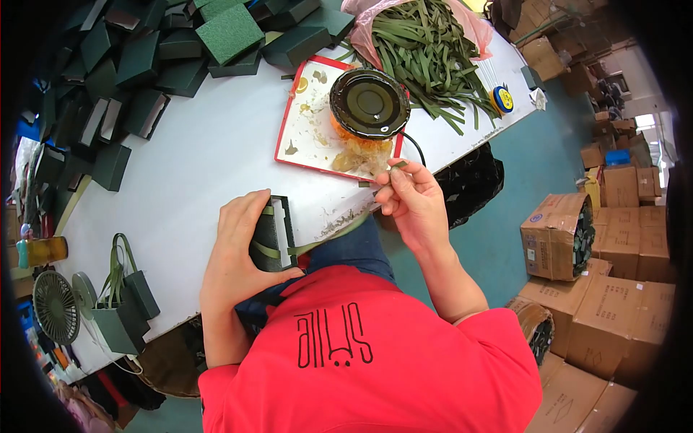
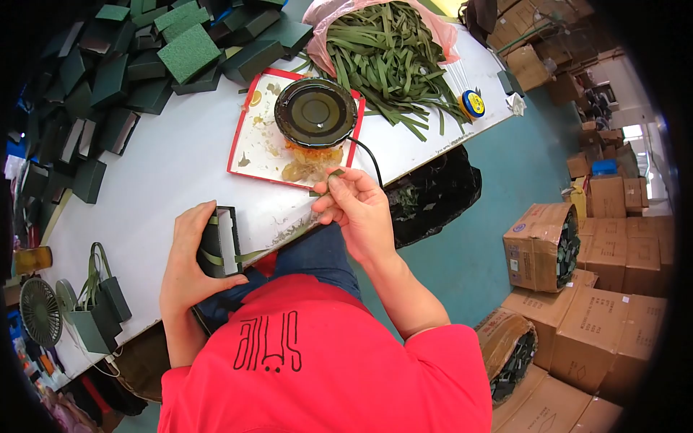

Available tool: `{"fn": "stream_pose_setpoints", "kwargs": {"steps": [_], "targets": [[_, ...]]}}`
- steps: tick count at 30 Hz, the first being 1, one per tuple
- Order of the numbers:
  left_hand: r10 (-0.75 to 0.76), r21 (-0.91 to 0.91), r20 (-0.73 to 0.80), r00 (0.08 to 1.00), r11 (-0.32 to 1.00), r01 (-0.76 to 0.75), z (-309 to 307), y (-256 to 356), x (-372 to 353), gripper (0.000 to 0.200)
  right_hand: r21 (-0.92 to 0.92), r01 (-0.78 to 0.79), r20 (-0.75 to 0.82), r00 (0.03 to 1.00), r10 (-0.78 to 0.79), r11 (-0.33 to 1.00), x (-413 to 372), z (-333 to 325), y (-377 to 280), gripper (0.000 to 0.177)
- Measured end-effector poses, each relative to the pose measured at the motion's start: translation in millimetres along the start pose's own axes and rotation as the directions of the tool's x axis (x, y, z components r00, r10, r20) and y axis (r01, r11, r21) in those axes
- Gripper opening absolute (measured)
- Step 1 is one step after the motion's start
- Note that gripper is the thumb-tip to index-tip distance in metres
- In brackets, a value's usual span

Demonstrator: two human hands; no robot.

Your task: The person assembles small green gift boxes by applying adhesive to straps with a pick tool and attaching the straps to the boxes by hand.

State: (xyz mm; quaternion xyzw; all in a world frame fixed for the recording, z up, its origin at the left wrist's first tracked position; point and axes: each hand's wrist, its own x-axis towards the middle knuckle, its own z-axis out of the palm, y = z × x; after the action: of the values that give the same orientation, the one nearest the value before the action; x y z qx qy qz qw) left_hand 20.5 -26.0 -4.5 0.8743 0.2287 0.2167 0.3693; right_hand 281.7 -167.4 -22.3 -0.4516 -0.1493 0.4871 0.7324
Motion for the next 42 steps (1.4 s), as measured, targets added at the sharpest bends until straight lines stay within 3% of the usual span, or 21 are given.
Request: {"fn": "stream_pose_setpoints", "kwargs": {"steps": [3,6,9,18,39,42], "targets": [[0.001,0.001,0.012,1.000,1.000,-0.001,2.1,2.6,2.7,0.107,-0.095,-0.008,-0.131,0.991,-0.004,0.995,12.1,7.3,-0.8,0.023],[0.006,-0.005,0.022,1.000,1.000,-0.006,3.6,7.0,7.3,0.106,-0.167,-0.007,-0.154,0.988,-0.019,0.986,24.1,1.5,-0.5,0.021],[0.025,-0.009,0.030,0.999,1.000,-0.025,5.1,11.1,12.3,0.106,-0.135,0.016,-0.111,0.993,-0.031,0.991,33.0,-2.2,-1.0,0.019],[0.079,-0.003,0.071,0.994,0.997,-0.079,7.6,16.8,23.0,0.107,-0.168,0.021,-0.184,0.982,-0.052,0.986,43.1,-2.3,-2.2,0.018],[0.063,0.006,0.055,0.997,0.998,-0.063,8.0,14.2,21.1,0.107,-0.218,0.011,-0.203,0.977,-0.057,0.976,29.2,3.6,-2.9,0.017],[0.070,-0.021,0.051,0.996,0.997,-0.069,5.4,11.0,20.9,0.109,-0.294,-0.047,-0.084,0.996,0.023,0.955,9.5,20.1,-9.6,0.016]]}}
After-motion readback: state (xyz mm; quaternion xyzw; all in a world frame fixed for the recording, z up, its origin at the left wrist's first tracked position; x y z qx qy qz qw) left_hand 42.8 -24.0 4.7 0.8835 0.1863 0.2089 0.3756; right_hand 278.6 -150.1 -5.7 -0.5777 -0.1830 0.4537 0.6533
